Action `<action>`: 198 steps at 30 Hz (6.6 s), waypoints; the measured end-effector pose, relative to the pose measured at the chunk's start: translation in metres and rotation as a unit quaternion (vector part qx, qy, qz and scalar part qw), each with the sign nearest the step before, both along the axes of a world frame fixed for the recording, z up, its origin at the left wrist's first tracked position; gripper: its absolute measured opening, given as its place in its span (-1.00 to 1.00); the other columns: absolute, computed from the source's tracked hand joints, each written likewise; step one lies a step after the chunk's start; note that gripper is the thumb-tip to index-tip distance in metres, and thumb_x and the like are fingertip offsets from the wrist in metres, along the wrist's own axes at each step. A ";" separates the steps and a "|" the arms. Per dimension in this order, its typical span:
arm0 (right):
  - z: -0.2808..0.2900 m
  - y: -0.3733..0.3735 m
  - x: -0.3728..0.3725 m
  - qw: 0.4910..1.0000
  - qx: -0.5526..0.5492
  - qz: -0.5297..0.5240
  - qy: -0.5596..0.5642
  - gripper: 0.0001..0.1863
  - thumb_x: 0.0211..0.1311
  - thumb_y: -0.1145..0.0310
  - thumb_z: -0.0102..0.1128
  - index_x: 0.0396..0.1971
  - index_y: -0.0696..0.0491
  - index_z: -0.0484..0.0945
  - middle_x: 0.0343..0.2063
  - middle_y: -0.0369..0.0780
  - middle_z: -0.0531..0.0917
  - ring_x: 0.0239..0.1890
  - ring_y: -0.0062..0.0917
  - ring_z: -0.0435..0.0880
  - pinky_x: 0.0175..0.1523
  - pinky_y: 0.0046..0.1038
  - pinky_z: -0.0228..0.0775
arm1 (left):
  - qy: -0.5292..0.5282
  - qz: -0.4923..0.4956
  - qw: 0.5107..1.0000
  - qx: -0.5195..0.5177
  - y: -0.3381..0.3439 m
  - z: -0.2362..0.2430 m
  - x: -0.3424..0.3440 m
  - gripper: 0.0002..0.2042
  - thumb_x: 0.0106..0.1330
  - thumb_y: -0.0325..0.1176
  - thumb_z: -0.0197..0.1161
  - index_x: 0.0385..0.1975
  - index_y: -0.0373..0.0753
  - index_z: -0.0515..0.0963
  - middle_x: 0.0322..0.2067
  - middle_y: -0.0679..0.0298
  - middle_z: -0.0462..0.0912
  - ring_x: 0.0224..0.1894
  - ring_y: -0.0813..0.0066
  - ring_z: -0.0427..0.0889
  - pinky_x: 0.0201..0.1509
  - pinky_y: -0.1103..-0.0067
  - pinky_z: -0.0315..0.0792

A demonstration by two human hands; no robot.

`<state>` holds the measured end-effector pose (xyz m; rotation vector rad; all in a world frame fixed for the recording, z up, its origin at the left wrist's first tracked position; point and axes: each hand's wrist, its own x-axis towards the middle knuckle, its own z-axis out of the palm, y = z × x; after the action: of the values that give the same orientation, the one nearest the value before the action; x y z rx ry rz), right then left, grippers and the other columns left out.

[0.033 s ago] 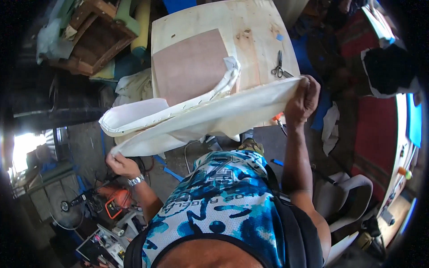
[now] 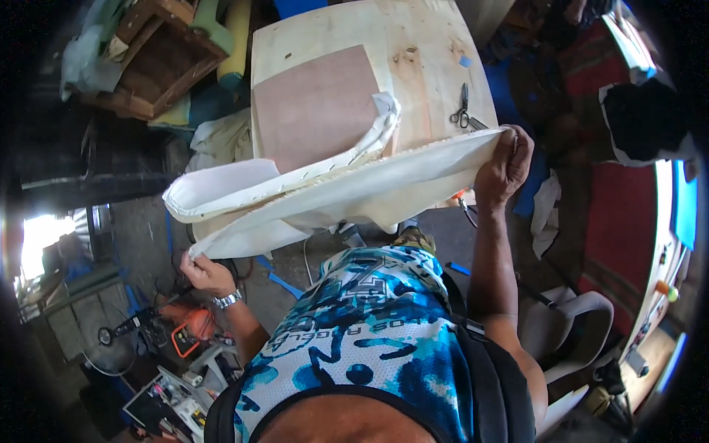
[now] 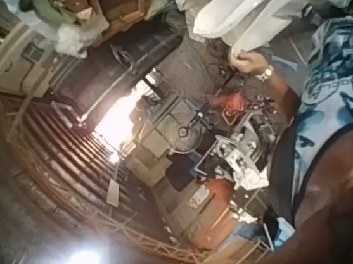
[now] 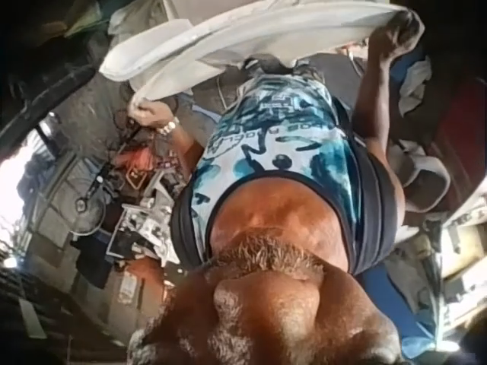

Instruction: Attaching fabric to a furniture component using a pneumatic stapler and trimming excess with scissors.

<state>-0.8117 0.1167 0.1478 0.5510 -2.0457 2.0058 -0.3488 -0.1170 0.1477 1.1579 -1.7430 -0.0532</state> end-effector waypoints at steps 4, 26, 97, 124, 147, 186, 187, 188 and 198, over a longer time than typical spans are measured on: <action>-0.011 -0.042 -0.016 0.998 -0.022 0.047 -0.034 -0.84 0.45 0.35 -0.03 -0.17 0.10 0.50 -0.30 -0.30 0.55 -0.25 -0.65 0.47 -0.10 -0.60 0.32 | -0.019 0.016 1.000 -0.010 -0.018 0.001 -0.014 -0.80 0.34 -0.54 -0.09 -0.14 -0.45 0.44 -0.12 0.00 0.56 -0.08 0.12 0.55 0.09 0.34 0.40; 0.040 -0.093 0.033 0.949 -0.090 0.280 -0.115 -0.58 0.40 0.06 -0.18 -0.20 0.11 0.51 -0.34 -0.08 0.65 -0.29 -0.43 0.64 -0.16 -0.44 0.47 | 0.150 -0.125 0.980 -0.030 -0.109 0.048 -0.060 -0.67 0.35 -0.18 0.00 -0.19 -0.35 0.53 -0.21 0.06 0.67 -0.18 0.28 0.64 0.02 0.39 0.49; 0.147 -0.153 -0.186 0.956 0.190 -0.067 0.212 -0.73 0.33 0.15 -0.03 -0.04 -0.27 0.57 -0.20 -0.08 0.66 -0.12 -0.07 0.62 -0.06 -0.13 0.47 | -0.207 -0.159 0.962 -0.075 -0.286 0.217 -0.133 -0.75 0.33 -0.25 0.14 -0.24 -0.34 0.52 -0.44 -0.08 0.61 -0.38 0.04 0.61 -0.28 0.33 0.43; -0.287 0.120 0.048 0.788 0.003 0.296 -0.540 -0.20 0.31 -0.37 -0.38 0.06 0.08 0.46 -0.07 -0.15 0.61 -0.03 -0.39 0.59 -0.07 -0.33 0.49 | -0.302 -0.279 0.901 -0.136 -0.252 0.164 -0.320 -0.57 0.51 -0.18 -0.17 0.13 -0.43 0.35 0.15 -0.09 0.41 0.20 0.01 0.38 0.30 0.36 0.21; -0.233 0.120 0.063 0.761 0.040 0.403 -0.506 -0.59 0.29 0.01 0.17 -0.44 0.10 0.57 -0.60 -0.40 0.52 -0.53 -0.73 0.43 -0.47 -0.58 0.24 | -0.372 -0.270 0.887 -0.047 -0.272 0.171 -0.311 -0.49 0.47 -0.05 -0.05 0.08 -0.46 0.42 -0.03 -0.04 0.55 0.01 0.18 0.49 0.16 0.44 0.30; -0.011 -0.123 -0.141 0.988 0.140 0.053 -0.032 -0.50 0.36 0.19 0.02 0.07 0.35 0.41 -0.02 0.07 0.58 -0.04 -0.28 0.57 0.07 -0.39 0.36 | 0.321 -0.386 0.721 0.478 -0.275 -0.003 -0.154 -0.37 0.36 0.27 -0.13 0.01 -0.20 0.52 -0.12 0.30 0.63 -0.09 0.49 0.56 0.01 0.54 0.36; 0.000 -0.120 -0.134 0.985 0.170 0.011 -0.018 -0.48 0.35 0.19 0.02 0.07 0.36 0.41 -0.04 0.10 0.58 -0.03 -0.24 0.57 0.09 -0.37 0.35 | 0.320 -0.389 0.716 0.483 -0.285 -0.001 -0.154 -0.37 0.36 0.27 -0.13 0.01 -0.20 0.52 -0.12 0.30 0.63 -0.09 0.49 0.56 0.01 0.54 0.36; 0.002 -0.118 -0.137 0.985 0.171 0.005 -0.020 -0.48 0.35 0.19 0.02 0.07 0.36 0.41 -0.04 0.10 0.58 -0.03 -0.24 0.57 0.09 -0.37 0.35 | 0.258 -0.342 0.799 0.421 -0.292 0.008 -0.151 -0.37 0.36 0.26 -0.11 -0.01 -0.23 0.52 -0.12 0.27 0.62 -0.07 0.47 0.53 0.03 0.55 0.34; -0.004 -0.118 -0.166 0.981 0.187 0.050 -0.011 -0.55 0.33 0.11 0.04 -0.11 0.27 0.53 -0.29 0.02 0.63 -0.25 -0.30 0.57 -0.10 -0.31 0.37 | 0.129 -0.280 0.950 0.050 -0.245 0.090 -0.162 -0.47 0.37 0.04 0.08 0.15 -0.25 0.38 0.08 0.04 0.50 0.15 0.16 0.46 0.22 0.38 0.29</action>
<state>-0.9781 -0.0009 0.1441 0.7149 -2.4706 1.6858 -0.5106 -0.3618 0.2378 0.6551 -1.7920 -0.6167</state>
